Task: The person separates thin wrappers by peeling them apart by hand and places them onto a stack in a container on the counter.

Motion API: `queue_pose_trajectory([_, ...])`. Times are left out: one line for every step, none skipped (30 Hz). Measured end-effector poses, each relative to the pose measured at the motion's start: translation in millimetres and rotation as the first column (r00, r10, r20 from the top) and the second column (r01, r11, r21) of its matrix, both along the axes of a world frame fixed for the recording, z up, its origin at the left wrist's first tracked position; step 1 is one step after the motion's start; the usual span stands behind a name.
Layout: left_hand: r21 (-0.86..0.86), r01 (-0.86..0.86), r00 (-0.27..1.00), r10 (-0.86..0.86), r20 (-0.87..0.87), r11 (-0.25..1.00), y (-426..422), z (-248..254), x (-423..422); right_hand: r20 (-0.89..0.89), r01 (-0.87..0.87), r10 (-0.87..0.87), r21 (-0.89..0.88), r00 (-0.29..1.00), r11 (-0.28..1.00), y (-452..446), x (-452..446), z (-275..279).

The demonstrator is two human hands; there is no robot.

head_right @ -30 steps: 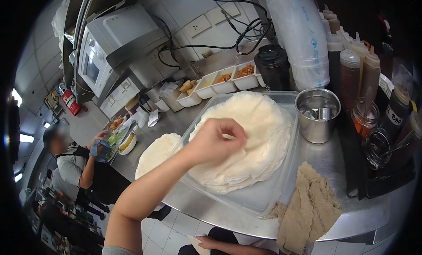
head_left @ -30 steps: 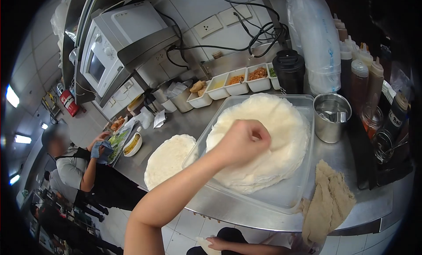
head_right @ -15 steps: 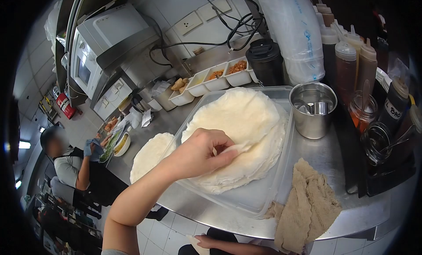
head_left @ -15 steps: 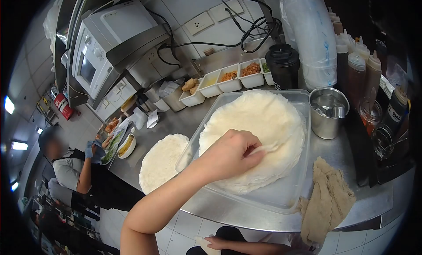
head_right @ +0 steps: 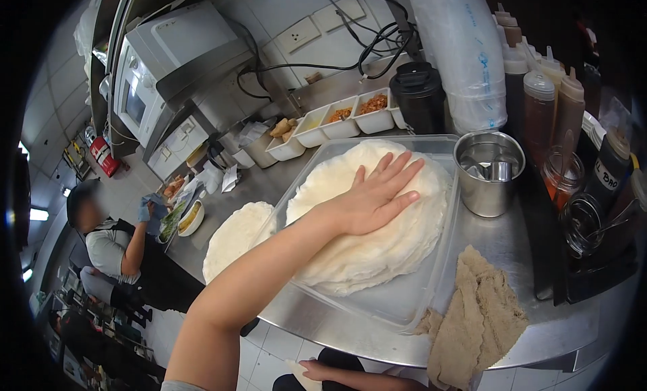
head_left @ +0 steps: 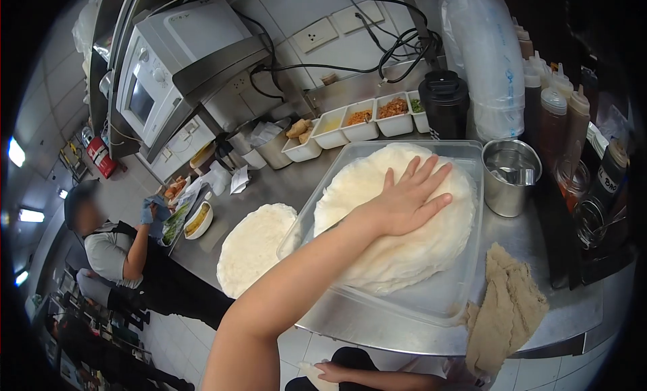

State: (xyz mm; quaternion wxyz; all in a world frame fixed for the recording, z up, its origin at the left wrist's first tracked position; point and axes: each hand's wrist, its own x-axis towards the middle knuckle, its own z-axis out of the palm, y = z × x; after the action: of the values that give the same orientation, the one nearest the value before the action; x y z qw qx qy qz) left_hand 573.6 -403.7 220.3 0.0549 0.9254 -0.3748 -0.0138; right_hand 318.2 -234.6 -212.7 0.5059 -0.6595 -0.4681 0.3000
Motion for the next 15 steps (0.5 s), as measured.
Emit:
queue_pose_trajectory([0.07,-0.034,0.998,0.038,-0.056,0.997,-2.0,7.3,-3.0,-0.001,0.013,-0.013,0.013,1.0,1.0,0.3,-0.1,-1.8])
queue_pose_trajectory([0.068,-0.046,0.997,0.051,-0.064,0.997,-0.5,8.6,-6.4,-0.001,0.024,-0.024,0.024,1.0,0.999,0.6,-1.2,-4.5])
queue_pose_trajectory([0.064,-0.057,0.996,0.061,-0.072,0.996,0.2,11.6,-11.1,0.002,0.022,-0.022,0.042,1.0,0.999,2.2,-3.0,-6.3])
queue_pose_trajectory([0.056,-0.064,0.995,0.068,-0.076,0.996,-0.3,15.4,-15.2,0.009,0.023,-0.024,0.056,1.0,0.998,2.8,-2.0,-8.5])
queue_pose_trajectory([-0.015,-0.064,0.993,0.062,-0.102,0.998,2.7,19.4,-22.1,0.018,0.028,-0.029,0.071,0.999,0.997,1.1,0.7,-11.8])
queue_pose_trajectory([-0.079,-0.062,0.99,0.052,-0.131,0.995,7.6,29.9,-38.2,0.031,0.033,-0.035,0.061,0.999,0.998,-1.9,2.2,-14.2])
queue_pose_trajectory([-0.133,-0.059,0.986,0.037,-0.162,0.989,11.5,33.2,-49.3,0.04,0.042,-0.044,0.059,0.998,0.997,-2.8,2.8,-12.7])
queue_pose_trajectory([-0.033,-0.031,0.994,0.027,-0.109,0.999,11.5,25.5,-56.4,0.043,0.051,-0.054,0.059,0.998,0.997,-0.3,0.0,-10.2])
queue_pose_trajectory([0.058,-0.013,0.998,0.017,-0.06,0.998,8.7,13.5,-65.7,0.022,0.041,-0.043,0.061,0.999,0.997,0.1,-0.6,-5.9])
queue_pose_trajectory([0.142,-0.01,1.0,0.012,-0.011,0.99,6.4,5.4,-72.5,0.004,0.021,-0.021,0.056,1.0,0.998,-0.9,-0.7,-7.2])
queue_pose_trajectory([0.122,-0.004,0.999,0.008,-0.036,0.993,6.5,4.0,-70.5,0.022,-0.004,0.004,0.031,1.0,0.999,1.8,0.2,-7.8])
queue_pose_trajectory([0.149,-0.018,0.998,0.026,-0.049,0.989,6.4,7.3,-72.5,0.081,0.005,-0.005,0.0,0.997,1.0,0.4,1.8,-3.0])
queue_pose_trajectory([0.172,-0.034,0.998,0.044,-0.053,0.984,5.1,14.7,-76.2,0.094,-0.003,0.004,-0.008,0.996,1.0,1.3,2.5,-5.0])
queue_pose_trajectory([0.193,-0.047,0.997,0.058,-0.052,0.98,6.2,22.2,-81.2,0.113,-0.007,0.009,-0.017,0.994,1.0,0.8,5.8,-7.0])
queue_pose_trajectory([0.114,-0.048,0.999,0.046,0.018,0.992,11.1,24.3,-90.9,0.108,0.023,-0.02,-0.028,0.994,0.999,-5.7,7.8,-2.9])
